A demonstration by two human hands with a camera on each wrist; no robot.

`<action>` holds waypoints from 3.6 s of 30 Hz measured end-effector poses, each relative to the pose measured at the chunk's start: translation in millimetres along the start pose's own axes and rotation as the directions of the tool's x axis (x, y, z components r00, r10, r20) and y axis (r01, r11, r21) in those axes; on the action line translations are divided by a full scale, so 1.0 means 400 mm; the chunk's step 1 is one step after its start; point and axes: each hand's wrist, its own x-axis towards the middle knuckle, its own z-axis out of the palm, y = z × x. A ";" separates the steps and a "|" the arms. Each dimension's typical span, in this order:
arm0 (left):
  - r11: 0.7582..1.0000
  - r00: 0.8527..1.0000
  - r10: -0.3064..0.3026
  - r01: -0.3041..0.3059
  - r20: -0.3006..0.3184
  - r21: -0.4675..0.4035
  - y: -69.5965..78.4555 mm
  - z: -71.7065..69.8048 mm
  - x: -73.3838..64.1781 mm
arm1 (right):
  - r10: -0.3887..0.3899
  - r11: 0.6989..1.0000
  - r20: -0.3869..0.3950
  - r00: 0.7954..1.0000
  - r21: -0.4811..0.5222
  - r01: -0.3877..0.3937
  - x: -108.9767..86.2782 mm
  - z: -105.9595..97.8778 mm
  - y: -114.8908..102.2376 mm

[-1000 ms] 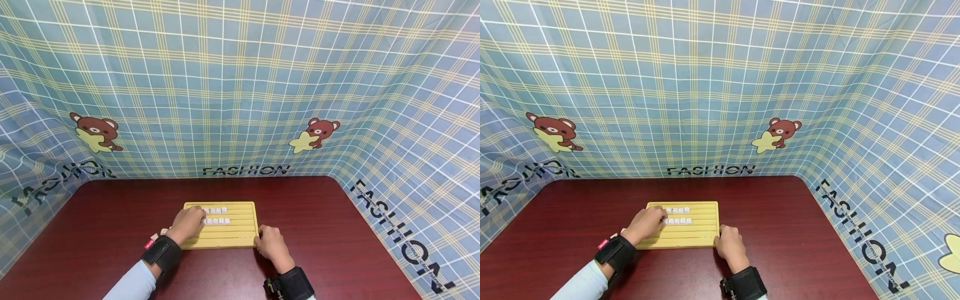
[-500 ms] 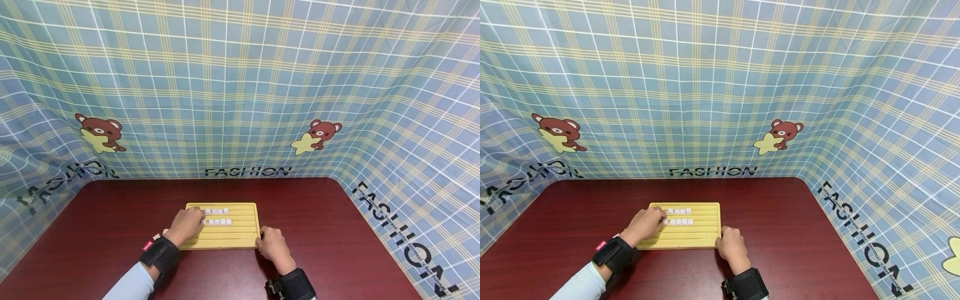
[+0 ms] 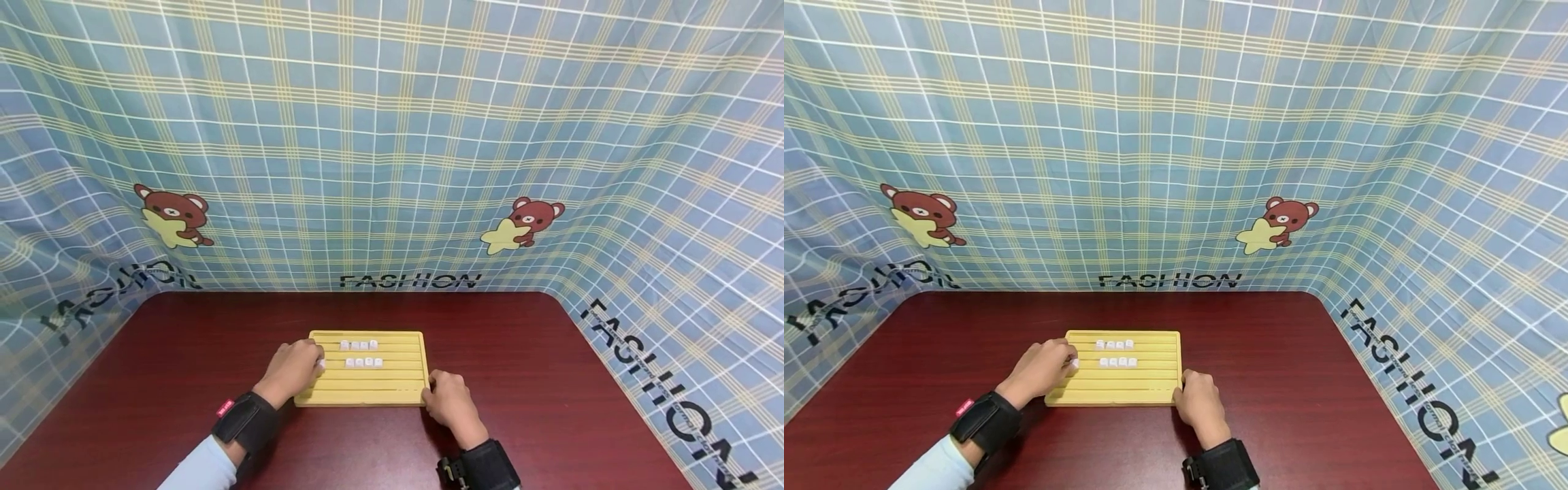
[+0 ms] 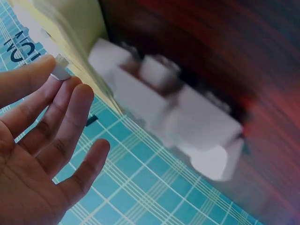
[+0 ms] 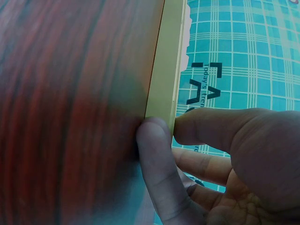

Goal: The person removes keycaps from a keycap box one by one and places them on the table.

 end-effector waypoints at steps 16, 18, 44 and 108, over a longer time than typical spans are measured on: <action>0.998 0.999 -0.051 0.051 -0.002 0.029 -0.054 -0.036 -0.037 | -0.004 1.000 -0.008 1.000 -0.009 0.004 0.003 0.002 0.004; 0.998 0.998 -0.060 0.060 -0.008 0.030 -0.061 -0.039 -0.041 | -0.008 1.000 -0.006 1.000 -0.013 0.008 0.003 0.002 0.004; 0.989 0.992 -0.129 0.129 -0.003 0.074 -0.166 -0.071 -0.098 | -0.031 1.000 -0.023 0.999 -0.002 0.031 0.004 0.002 0.005; 0.989 0.988 -0.143 0.140 0.057 0.050 -0.128 -0.071 -0.079 | -0.045 0.999 -0.023 0.999 -0.003 0.045 -0.001 -0.002 0.002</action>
